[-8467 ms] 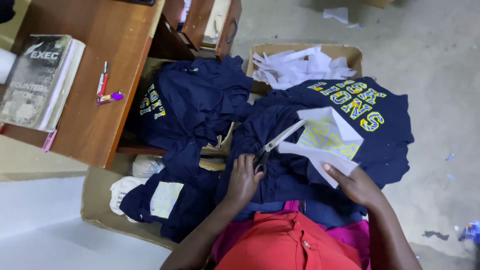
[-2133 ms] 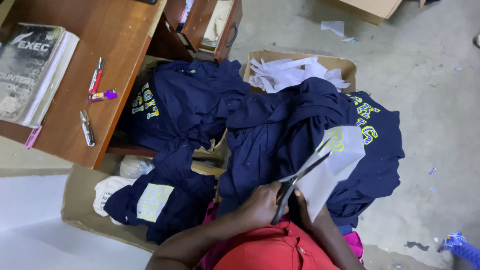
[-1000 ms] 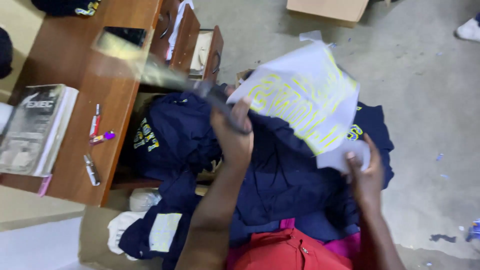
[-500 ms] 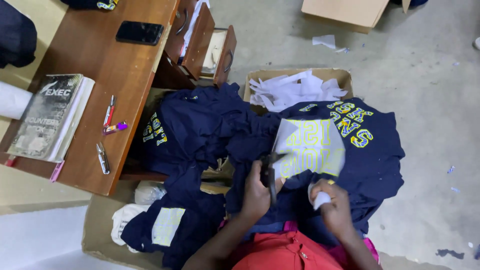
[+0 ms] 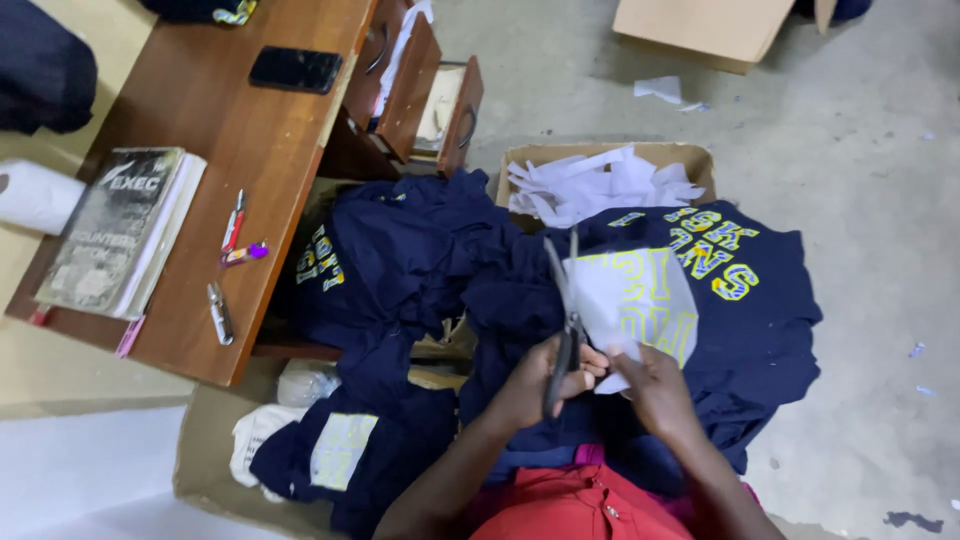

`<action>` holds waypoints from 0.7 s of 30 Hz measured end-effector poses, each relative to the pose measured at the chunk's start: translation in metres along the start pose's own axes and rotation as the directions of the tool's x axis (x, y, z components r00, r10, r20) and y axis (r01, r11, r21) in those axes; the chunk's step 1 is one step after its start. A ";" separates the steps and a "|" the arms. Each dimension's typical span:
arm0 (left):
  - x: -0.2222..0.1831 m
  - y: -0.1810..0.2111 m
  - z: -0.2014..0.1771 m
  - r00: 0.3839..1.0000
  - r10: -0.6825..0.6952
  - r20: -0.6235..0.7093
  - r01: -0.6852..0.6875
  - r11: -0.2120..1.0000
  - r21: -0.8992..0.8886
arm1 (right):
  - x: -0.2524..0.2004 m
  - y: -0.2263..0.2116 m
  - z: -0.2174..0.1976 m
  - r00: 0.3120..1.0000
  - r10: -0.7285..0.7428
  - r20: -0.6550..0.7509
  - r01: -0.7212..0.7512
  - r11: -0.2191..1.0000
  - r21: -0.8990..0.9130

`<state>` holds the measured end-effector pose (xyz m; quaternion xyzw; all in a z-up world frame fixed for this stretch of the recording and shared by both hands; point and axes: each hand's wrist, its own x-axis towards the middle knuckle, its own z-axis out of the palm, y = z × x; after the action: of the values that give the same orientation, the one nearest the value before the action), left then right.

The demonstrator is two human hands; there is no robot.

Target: Trimming excess backing material from embroidered t-shirts using scissors at a garment finishing station.

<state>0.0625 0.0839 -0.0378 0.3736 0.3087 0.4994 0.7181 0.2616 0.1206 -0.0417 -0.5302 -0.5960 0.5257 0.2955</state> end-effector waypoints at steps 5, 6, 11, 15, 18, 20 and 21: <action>-0.021 0.007 0.017 0.934 -0.031 -0.355 0.298 0.616 0.730 | -0.027 0.044 -0.027 0.918 0.290 0.269 -0.359 0.897 0.258; -0.021 0.000 0.013 0.931 -0.034 -0.362 0.304 0.620 0.723 | -0.028 0.041 -0.024 0.915 0.296 0.276 -0.366 0.896 0.252; -0.021 -0.037 -0.007 0.938 0.116 -0.327 0.161 0.689 0.707 | -0.028 0.085 -0.013 0.953 0.129 0.275 -0.275 0.750 0.601; -0.056 0.028 0.001 0.988 0.110 -0.109 0.026 0.577 0.817 | -0.023 0.050 -0.015 0.986 0.084 0.142 -0.153 0.786 0.599; -0.095 0.051 -0.001 0.932 -0.357 -0.064 0.235 0.460 0.856 | -0.029 0.034 -0.010 0.995 0.024 0.099 -0.072 0.853 0.518; -0.110 0.052 -0.007 0.856 -0.510 -0.089 0.273 0.299 0.915 | -0.023 0.022 -0.014 0.996 0.017 0.087 -0.061 0.846 0.530; -0.116 0.050 -0.012 0.857 -0.506 -0.092 0.274 0.297 0.915 | -0.020 0.023 -0.017 0.996 0.013 0.089 -0.058 0.846 0.530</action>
<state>-0.0078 -0.0121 0.0061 0.6644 0.5302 0.0161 0.5265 0.2901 0.1045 -0.0540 -0.4165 -0.4287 0.6970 0.3961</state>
